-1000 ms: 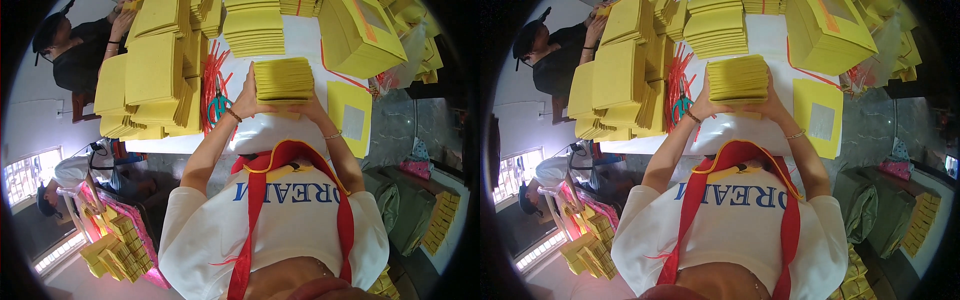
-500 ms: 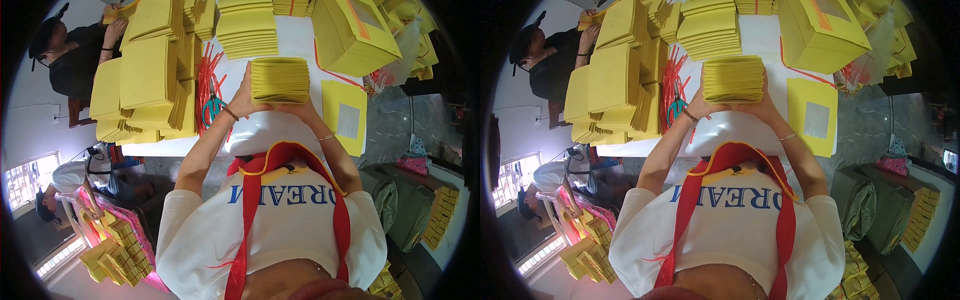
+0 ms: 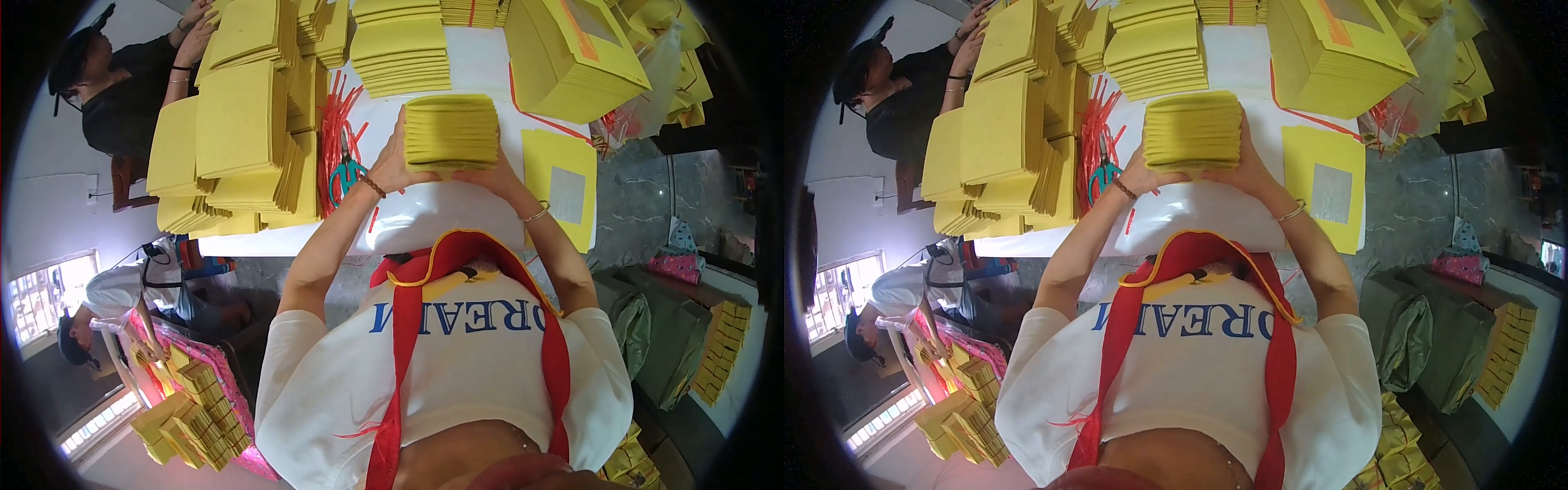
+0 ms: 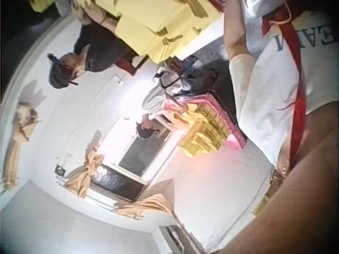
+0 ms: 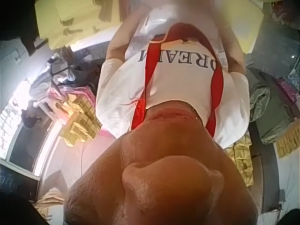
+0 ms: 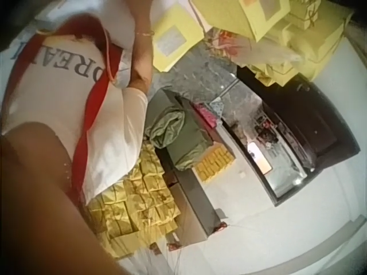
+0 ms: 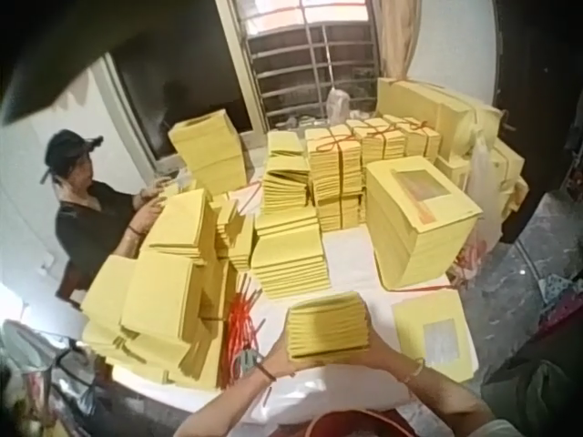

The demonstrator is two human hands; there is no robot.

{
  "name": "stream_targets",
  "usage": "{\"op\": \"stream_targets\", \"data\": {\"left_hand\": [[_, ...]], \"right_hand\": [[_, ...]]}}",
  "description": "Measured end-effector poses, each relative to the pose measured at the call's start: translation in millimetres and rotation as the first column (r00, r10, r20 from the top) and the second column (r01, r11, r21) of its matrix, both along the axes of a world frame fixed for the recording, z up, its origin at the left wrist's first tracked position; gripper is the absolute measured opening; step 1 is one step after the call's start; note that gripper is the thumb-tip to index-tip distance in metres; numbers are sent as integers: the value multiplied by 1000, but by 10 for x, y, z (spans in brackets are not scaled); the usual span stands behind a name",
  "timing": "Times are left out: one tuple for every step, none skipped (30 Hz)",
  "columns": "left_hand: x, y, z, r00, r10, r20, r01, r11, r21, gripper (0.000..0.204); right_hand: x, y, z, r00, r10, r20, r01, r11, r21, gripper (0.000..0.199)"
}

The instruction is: Stacking and inspecting sheets of yellow joss paper at a work table.

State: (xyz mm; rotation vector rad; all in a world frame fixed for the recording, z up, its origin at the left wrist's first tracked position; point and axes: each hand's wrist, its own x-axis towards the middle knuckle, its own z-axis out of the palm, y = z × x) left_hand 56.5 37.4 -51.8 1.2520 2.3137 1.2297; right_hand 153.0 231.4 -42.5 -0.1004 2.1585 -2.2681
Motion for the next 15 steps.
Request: {"op": "stream_targets", "data": {"left_hand": [[0,7,-12,995,-7,95,4,999,32,115],[13,14,-23,982,-18,190,6,998,65,117],[16,17,-32,981,-19,192,6,998,65,117],[13,18,-39,967,-10,255,-3,999,49,116],[6,13,-45,949,-1,317,-9,999,32,116],[20,6,-55,948,-3,317,-7,999,31,116],[43,-6,-65,915,21,402,-48,997,56,113],[60,6,-47,874,39,484,-88,993,78,111],[60,12,-26,874,35,484,-83,993,79,111],[50,13,0,884,51,464,-100,992,82,106],[53,1,20,892,72,446,-123,989,86,101],[48,-3,3,892,74,447,-124,989,84,101],[34,-6,-33,919,84,385,-91,996,-1,96],[54,-17,-75,942,86,324,-61,994,-88,92],[28,-33,-189,943,88,321,-63,994,-88,92]], "right_hand": [[22,-27,3,999,-31,-24,31,999,8,122],[28,-41,-2,999,-31,-23,31,999,8,122],[30,-53,-10,999,-21,-30,22,999,26,121],[35,-54,-15,999,-11,-37,13,999,45,121],[29,-43,-2,999,-14,-36,15,999,44,121],[22,-23,22,999,5,-33,-2,996,85,121],[18,-11,34,999,24,-28,-20,992,125,120],[11,-5,23,999,19,-28,-15,992,126,120],[3,-10,6,1000,14,-5,-13,997,78,120],[-2,-16,-6,1000,9,18,-10,999,31,120],[-6,-46,32,1000,10,19,-11,999,30,120],[-6,-76,96,1000,-9,-1,9,1000,8,120],[-7,-92,128,999,-28,-21,27,1000,-15,120],[17,-90,81,999,-28,-17,27,1000,-16,120],[-20,-71,19,1000,-1,-13,1,1000,-10,121]]}}
